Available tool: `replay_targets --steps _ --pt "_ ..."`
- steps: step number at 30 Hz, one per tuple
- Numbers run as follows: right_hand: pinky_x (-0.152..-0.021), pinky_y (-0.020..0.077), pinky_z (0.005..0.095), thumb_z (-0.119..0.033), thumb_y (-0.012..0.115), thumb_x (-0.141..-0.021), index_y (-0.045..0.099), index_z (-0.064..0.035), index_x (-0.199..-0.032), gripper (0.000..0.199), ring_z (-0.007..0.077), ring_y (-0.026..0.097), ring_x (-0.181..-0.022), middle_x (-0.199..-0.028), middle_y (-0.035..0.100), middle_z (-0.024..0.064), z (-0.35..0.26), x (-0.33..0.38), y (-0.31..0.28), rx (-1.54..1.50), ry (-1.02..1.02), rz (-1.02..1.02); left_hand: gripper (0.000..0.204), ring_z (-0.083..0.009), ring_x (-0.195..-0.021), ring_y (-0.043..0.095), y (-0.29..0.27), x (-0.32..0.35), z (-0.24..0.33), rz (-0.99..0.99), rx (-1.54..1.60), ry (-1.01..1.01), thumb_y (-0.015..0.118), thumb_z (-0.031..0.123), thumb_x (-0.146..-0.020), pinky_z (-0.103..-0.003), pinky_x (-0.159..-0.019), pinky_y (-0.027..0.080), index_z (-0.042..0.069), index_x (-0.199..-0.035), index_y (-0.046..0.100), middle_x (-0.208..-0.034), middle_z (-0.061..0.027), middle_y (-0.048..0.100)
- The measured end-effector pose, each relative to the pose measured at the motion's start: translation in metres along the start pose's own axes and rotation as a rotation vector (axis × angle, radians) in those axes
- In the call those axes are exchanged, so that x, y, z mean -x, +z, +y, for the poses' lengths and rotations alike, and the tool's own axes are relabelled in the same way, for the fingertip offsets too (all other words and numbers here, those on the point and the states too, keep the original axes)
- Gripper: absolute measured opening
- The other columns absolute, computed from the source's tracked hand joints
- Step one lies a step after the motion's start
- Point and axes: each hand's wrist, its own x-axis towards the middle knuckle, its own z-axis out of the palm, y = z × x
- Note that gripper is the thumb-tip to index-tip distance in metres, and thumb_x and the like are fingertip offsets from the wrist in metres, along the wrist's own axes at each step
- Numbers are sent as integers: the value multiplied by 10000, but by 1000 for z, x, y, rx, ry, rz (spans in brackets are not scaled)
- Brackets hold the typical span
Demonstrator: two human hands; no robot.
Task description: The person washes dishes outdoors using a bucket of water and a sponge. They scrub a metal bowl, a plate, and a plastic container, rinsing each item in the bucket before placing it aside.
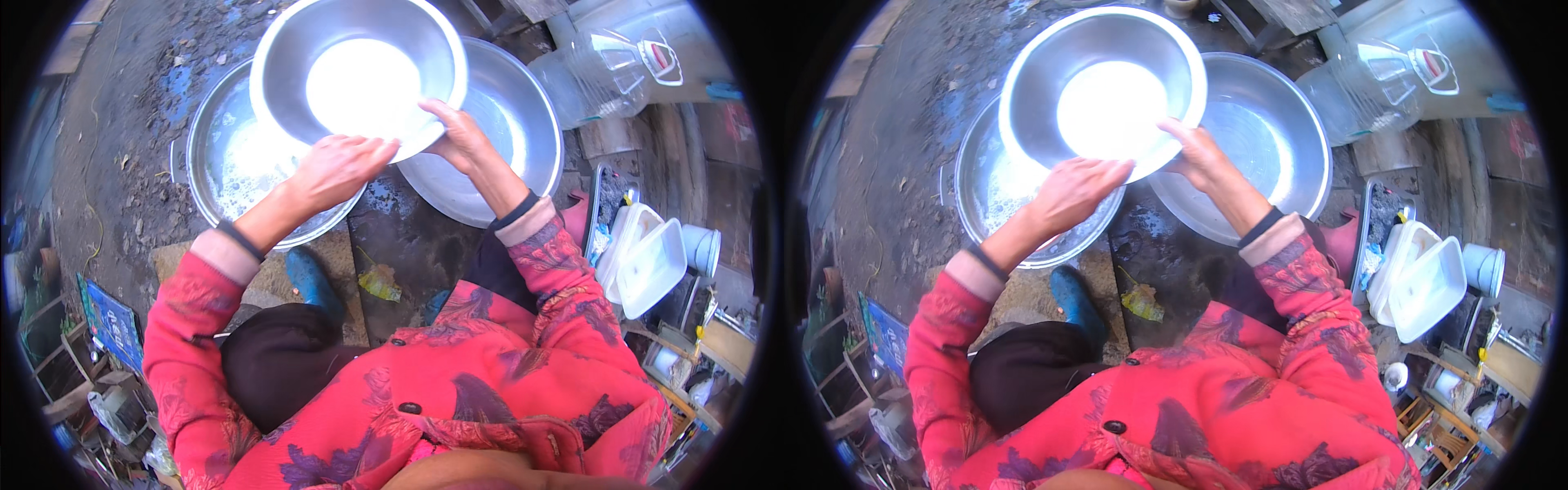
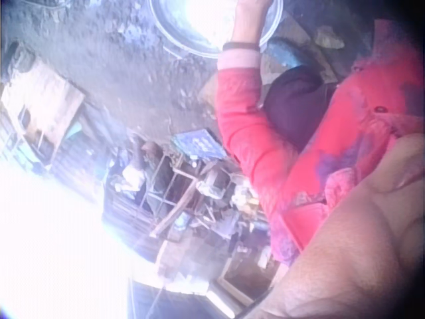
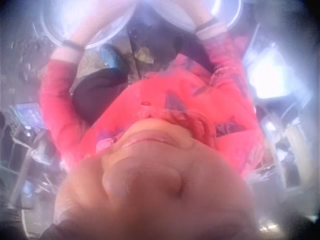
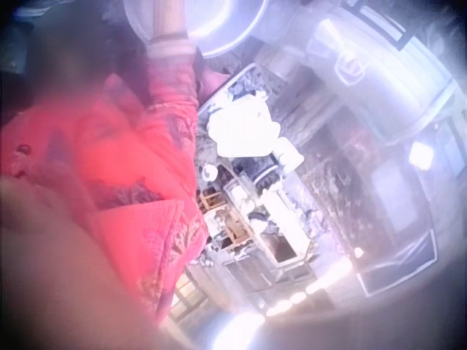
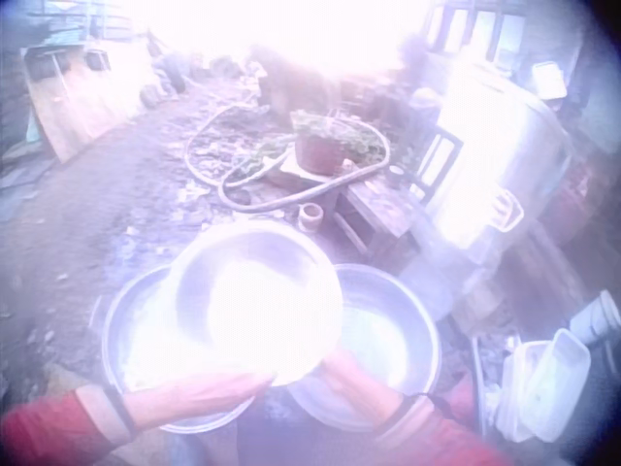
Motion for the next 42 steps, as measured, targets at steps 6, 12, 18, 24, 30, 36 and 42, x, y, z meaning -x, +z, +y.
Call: replay_targets --steps 6,12,18,24,30,36,42 --pt "-900 450 530 -55 587 -817 533 23 -1068 268 282 564 -1035 -1087 573 146 -3 -2 -100 -143 41 97 321 -202 -1103 539 14 -29 13 177 -151 125 521 89 -822 -382 -976 394 113 -1140 548 -1184 -61 566" --pt "-947 418 549 -9 588 -766 493 55 -1094 347 337 538 -1060 -1103 547 176 -20 15 -222 -8 50 383 365 -308 -1117 543 -13 110 -100 123 -160 -616 613 96 -821 -384 -958 443 65 -1179 551 -1239 -140 546" --pt "-958 409 579 -8 519 -797 441 29 -1175 388 362 537 -1069 -1166 523 202 18 -5 -309 49 179 555 320 -299 -1021 587 31 212 -67 -201 147 -815 635 254 -833 -406 -906 458 60 -1086 610 -1083 -154 617" --pt "-842 502 546 -79 579 -825 455 12 -1170 377 347 559 -1044 -1131 546 183 29 -18 -346 307 240 656 449 -289 -1184 471 54 198 -51 -51 -19 -644 662 196 -752 -434 -1031 337 94 -1173 545 -1239 -139 518" --pt "-959 416 333 -160 596 -863 412 -23 -1343 532 236 540 -1136 -1240 550 172 -22 -41 -227 1240 -600 677 342 -267 -1261 393 82 168 -66 -227 -139 -436 620 127 -720 -474 -1094 240 120 -1062 633 -1229 -108 518" --pt "-915 467 312 -118 570 -894 560 -58 -1225 337 187 586 -1064 -1156 611 111 29 -52 12 1071 -617 -444 268 -197 -925 606 67 171 -74 62 748 -1012 558 74 -834 -321 -838 468 1 -1079 637 -983 -87 641" --pt "-777 503 398 -149 601 -803 611 -62 -1083 294 368 620 -907 -965 640 215 92 -85 125 1267 -534 -469 339 -154 -922 599 49 157 -56 433 1186 -1042 601 195 -867 -286 -806 474 -14 -1133 590 -1029 -64 635"
